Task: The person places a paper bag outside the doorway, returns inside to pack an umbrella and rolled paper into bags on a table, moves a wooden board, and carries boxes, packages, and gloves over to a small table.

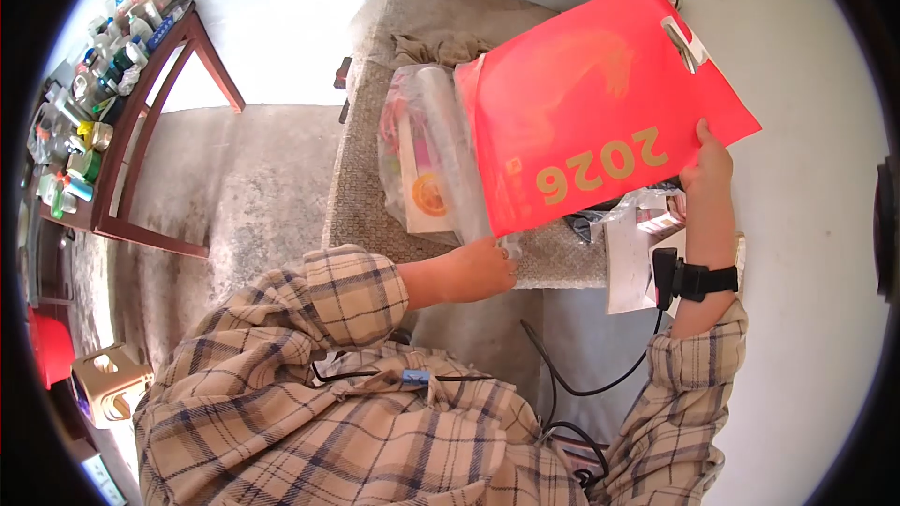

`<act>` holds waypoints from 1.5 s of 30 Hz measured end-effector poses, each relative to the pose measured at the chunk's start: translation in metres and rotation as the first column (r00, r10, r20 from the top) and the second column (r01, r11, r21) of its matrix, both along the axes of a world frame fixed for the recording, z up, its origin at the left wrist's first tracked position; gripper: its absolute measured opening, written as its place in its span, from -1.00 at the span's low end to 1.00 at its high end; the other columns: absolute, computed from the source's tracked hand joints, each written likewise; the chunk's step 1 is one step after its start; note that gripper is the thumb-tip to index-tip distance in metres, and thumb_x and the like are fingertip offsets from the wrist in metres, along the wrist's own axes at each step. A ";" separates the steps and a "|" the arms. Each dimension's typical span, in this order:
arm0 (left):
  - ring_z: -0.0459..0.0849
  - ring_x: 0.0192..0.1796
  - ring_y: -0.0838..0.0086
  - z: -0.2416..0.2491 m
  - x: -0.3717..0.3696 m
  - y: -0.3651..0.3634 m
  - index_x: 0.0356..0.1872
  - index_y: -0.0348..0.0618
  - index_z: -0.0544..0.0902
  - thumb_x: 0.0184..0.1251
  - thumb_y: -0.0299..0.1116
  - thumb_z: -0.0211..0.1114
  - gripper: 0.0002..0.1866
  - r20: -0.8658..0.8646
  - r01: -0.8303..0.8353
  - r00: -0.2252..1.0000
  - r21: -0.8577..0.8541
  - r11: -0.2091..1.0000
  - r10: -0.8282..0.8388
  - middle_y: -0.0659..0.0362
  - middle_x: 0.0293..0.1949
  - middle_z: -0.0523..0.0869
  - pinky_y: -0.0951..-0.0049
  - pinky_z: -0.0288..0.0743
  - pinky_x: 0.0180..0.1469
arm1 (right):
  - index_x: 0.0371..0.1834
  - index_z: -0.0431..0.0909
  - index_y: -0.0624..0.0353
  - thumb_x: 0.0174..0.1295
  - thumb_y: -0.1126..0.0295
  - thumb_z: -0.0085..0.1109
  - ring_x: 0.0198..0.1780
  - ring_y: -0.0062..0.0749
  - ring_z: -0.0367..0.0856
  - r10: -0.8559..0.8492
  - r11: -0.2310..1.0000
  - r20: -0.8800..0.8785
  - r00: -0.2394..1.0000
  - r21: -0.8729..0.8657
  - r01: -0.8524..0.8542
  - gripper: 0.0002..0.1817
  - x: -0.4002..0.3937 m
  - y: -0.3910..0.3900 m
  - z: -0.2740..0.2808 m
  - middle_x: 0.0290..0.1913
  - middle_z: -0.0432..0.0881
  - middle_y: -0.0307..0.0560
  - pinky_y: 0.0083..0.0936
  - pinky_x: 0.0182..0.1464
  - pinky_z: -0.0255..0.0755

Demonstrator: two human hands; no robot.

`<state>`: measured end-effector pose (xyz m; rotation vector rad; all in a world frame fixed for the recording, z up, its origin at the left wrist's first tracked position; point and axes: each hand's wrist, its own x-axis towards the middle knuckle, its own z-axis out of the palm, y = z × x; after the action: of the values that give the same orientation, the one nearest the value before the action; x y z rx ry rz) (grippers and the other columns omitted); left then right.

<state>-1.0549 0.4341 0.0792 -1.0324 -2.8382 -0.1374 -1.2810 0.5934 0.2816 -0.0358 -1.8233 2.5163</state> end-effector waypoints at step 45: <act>0.39 -0.53 0.64 0.169 -0.184 -0.178 -0.46 -0.19 0.58 0.20 -0.31 0.25 -0.83 0.366 -0.381 0.924 0.902 0.202 0.112 0.31 -0.59 0.49 0.60 0.29 -0.42 | 0.17 0.34 0.14 0.33 0.39 0.04 0.16 -0.42 0.40 -0.009 0.970 -0.149 0.989 -0.241 -0.028 -0.65 0.163 0.056 -0.127 0.12 0.43 -0.19 -0.35 0.20 0.36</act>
<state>-1.2390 0.2557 0.2484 -0.1998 -2.1534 -1.8181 -1.1178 0.6491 0.1549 0.1513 -1.4580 2.6524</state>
